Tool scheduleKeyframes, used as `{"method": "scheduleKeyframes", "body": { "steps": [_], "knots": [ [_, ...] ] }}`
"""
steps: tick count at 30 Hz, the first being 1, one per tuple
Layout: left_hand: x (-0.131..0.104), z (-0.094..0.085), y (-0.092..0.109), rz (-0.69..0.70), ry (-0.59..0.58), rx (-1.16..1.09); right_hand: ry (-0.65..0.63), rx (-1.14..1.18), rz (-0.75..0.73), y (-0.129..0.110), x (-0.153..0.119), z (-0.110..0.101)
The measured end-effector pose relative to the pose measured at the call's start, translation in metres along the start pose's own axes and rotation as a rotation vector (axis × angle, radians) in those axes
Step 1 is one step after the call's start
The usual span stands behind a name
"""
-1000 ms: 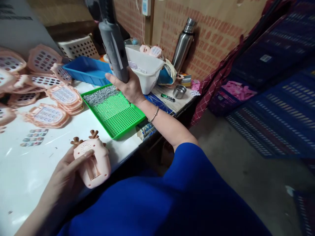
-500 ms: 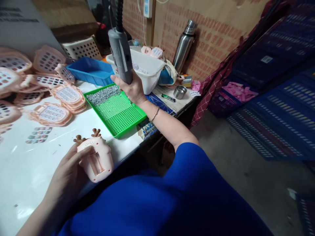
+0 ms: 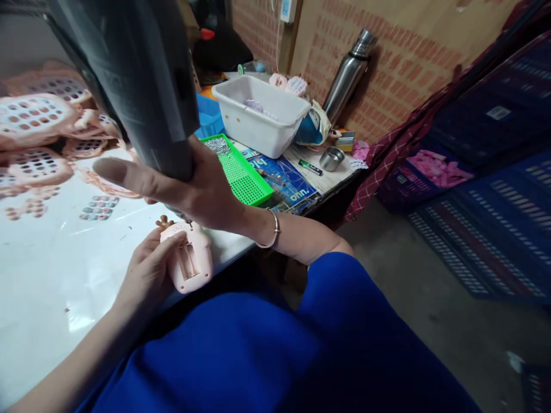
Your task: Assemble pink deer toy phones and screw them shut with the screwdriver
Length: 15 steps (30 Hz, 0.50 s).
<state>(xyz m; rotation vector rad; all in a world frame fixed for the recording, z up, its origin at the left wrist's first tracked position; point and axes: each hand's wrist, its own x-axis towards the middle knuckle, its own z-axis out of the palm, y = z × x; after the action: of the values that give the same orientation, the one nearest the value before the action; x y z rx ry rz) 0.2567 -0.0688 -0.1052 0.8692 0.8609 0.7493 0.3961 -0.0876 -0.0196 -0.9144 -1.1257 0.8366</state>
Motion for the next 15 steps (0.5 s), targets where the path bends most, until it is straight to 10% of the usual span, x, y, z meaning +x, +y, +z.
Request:
{"method": "scheduleKeyframes", "body": {
  "steps": [15],
  "knots": [
    [-0.001, 0.001, 0.003, -0.034, -0.017, 0.009, -0.089, -0.062, 0.096, 0.018, 0.003, 0.003]
  ]
}}
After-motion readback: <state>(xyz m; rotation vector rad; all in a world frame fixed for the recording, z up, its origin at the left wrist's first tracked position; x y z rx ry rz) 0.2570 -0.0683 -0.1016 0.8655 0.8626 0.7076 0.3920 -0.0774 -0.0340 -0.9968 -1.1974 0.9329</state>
